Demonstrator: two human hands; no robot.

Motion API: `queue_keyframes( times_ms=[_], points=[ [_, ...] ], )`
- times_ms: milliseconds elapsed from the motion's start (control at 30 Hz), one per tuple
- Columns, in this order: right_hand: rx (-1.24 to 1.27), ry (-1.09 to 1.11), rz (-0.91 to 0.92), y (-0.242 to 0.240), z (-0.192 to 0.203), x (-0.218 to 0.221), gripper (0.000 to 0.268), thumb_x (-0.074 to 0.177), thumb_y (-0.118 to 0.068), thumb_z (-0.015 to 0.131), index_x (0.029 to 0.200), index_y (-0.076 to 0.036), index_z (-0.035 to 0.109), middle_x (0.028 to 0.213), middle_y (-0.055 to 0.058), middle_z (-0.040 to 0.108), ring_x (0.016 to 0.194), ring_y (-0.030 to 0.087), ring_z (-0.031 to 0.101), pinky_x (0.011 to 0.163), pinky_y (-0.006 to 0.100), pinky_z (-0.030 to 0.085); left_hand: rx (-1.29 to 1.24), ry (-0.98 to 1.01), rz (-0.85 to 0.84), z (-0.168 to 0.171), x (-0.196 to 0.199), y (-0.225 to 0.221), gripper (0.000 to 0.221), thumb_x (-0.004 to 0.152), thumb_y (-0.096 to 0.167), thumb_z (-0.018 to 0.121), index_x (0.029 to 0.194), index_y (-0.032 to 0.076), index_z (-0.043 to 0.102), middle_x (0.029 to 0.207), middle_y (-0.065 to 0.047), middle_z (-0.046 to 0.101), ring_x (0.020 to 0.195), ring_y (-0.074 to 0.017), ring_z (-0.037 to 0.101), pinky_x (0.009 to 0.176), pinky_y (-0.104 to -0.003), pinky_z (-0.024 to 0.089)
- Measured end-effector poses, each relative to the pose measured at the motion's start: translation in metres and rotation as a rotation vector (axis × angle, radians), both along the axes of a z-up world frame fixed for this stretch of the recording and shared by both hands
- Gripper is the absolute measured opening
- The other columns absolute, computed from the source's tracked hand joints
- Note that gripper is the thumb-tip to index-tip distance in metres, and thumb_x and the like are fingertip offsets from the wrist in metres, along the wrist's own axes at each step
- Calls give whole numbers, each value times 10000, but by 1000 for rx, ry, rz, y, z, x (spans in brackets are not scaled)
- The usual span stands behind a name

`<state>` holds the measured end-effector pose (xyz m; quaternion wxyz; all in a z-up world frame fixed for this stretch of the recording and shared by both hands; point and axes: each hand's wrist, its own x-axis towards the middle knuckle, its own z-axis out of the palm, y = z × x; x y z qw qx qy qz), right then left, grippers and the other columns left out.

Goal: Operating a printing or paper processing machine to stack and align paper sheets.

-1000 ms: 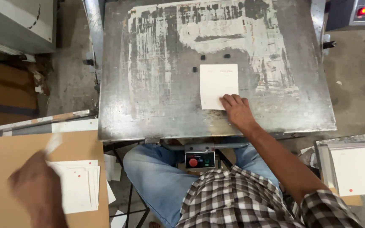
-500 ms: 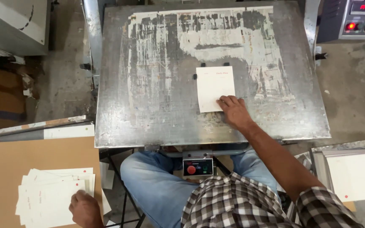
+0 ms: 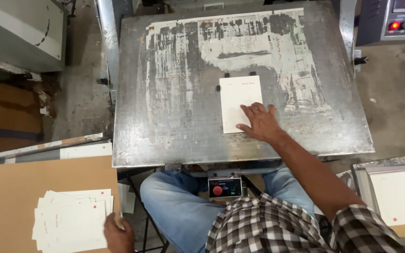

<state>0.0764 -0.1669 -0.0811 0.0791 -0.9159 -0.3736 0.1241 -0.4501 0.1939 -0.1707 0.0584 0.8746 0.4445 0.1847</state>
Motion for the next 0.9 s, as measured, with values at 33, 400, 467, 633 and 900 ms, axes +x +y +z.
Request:
queue_keyframes(
  times_ms=[33, 400, 467, 633, 900],
  points=[
    [1, 0, -3, 3, -2, 2, 816, 960, -674, 460, 1511, -73, 460, 1449, 150, 559, 1398, 298, 416, 1058, 677, 283, 1, 0, -3, -3, 1, -10, 434, 943, 155, 681, 1355, 26, 629, 1362, -167, 646, 1209, -401, 630, 986, -477, 533],
    [-144, 26, -127, 38, 15, 17, 901, 994, -719, 345, 1617, -69, 314, 1261, 166, 693, 1474, 331, 374, 1117, 773, 173, -190, -269, -111, -28, -5, -55, 341, 837, 10, 662, 1175, 41, 689, 1256, -168, 682, 1008, -326, 721, 750, -400, 614],
    [-111, 106, -152, 52, 30, 56, 906, 975, -732, 340, 1612, -90, 301, 1287, 163, 677, 1479, 358, 347, 1117, 786, 133, -248, -289, -129, -16, 6, -44, 366, 836, 6, 633, 1197, 31, 683, 1268, -182, 674, 991, -312, 725, 710, -396, 615],
    [117, 16, -197, 34, 74, 91, 832, 989, -727, 368, 1555, -117, 380, 1425, 204, 563, 1406, 434, 338, 1060, 788, 93, -207, -428, -450, -96, 0, 34, 408, 865, 85, 622, 1260, -16, 625, 1192, -203, 642, 861, -280, 669, 689, -368, 589],
    [444, -313, -291, -95, 101, -23, 375, 990, -335, 711, 1293, -118, 663, 1159, 88, 667, 1124, 282, 600, 997, 474, 390, -59, -341, -725, -155, 74, 63, 322, 993, 141, 628, 1246, -56, 600, 1180, -230, 636, 887, -331, 634, 783, -409, 565]
  ],
)
